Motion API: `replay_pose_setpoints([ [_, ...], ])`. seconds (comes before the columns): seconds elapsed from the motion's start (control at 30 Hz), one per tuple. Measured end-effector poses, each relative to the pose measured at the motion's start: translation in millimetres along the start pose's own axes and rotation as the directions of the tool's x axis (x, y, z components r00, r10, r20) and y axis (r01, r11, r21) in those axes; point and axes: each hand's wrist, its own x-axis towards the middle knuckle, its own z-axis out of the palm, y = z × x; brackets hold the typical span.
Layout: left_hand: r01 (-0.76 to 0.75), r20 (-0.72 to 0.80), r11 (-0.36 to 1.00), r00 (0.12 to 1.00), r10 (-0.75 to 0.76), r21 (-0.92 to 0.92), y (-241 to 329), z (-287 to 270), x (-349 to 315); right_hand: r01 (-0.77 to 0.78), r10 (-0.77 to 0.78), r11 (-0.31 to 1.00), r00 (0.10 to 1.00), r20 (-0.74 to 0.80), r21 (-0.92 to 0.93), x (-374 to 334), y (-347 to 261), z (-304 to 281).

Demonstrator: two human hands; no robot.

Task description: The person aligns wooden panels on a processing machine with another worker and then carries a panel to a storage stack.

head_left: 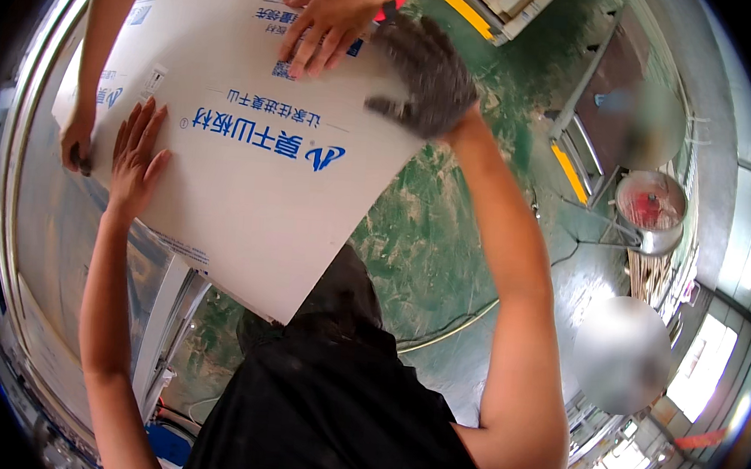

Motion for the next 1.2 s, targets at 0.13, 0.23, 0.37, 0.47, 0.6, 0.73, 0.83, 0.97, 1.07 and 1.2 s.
replay_pose_setpoints([
  [0.13, 0.147, 0.023, 0.989, 0.989, -0.148, 0.02, 27.1, 1.9, -6.1, -0.109, 0.033, 0.924, 0.977, 0.21, 0.365, -40.6, -114.2, 29.6],
  [0.23, 0.173, -0.002, 0.984, 0.985, -0.173, 0.041, 24.6, 11.2, -9.1, 0.07, -0.217, 0.807, 0.958, 0.185, 0.586, -56.8, -246.3, 36.7],
  [0.37, 0.288, -0.017, 0.958, 0.957, -0.288, -0.008, 48.5, 20.1, -8.9, 0.01, -0.176, 0.808, 0.958, 0.225, 0.589, -53.8, -240.0, 28.6],
  [0.47, 0.35, -0.028, 0.936, 0.936, -0.351, -0.024, 84.1, 14.4, -14.0, -0.191, 0.167, 0.895, 0.981, 0.095, 0.402, -37.1, -111.5, 25.0],
  [0.6, 0.294, -0.081, 0.956, 0.953, -0.293, -0.003, 88.2, 10.3, -8.0, -0.424, 0.349, 0.838, 0.9, -0.261, -0.344, -12.5, 106.6, 26.5],
  [0.73, 0.308, -0.105, 0.951, 0.946, -0.308, -0.01, 82.0, 16.7, -13.2, -0.507, 0.51, 0.839, 0.859, -0.039, -0.197, 2.8, 127.7, -3.2],
  [0.83, 0.279, -0.144, 0.96, 0.95, -0.277, -0.009, 84.6, 10.3, -13.5, -0.433, 0.416, 0.884, 0.9, 0.127, 0.176, -7.2, 63.0, 12.1],
  [0.97, 0.266, -0.197, 0.962, 0.948, -0.25, 0.061, 83.1, 12.4, -15.7, -0.086, 0.101, 0.913, 0.995, 0.016, -0.399, 8.7, -1.4, -8.2],
  [1.07, 0.314, -0.117, 0.949, 0.942, -0.316, -0.031, 103.6, 4.2, 17.3, 0.112, -0.086, 0.98, 0.984, 0.157, -0.164, -9.8, -14.8, -1.2],
  [1.2, 0.43, 0.001, 0.895, 0.902, -0.432, -0.118, 107.3, 6.1, -5.6, 0.255, -0.319, 0.943, 0.87, 0.375, 0.212, -37.0, -137.3, 33.8],
])
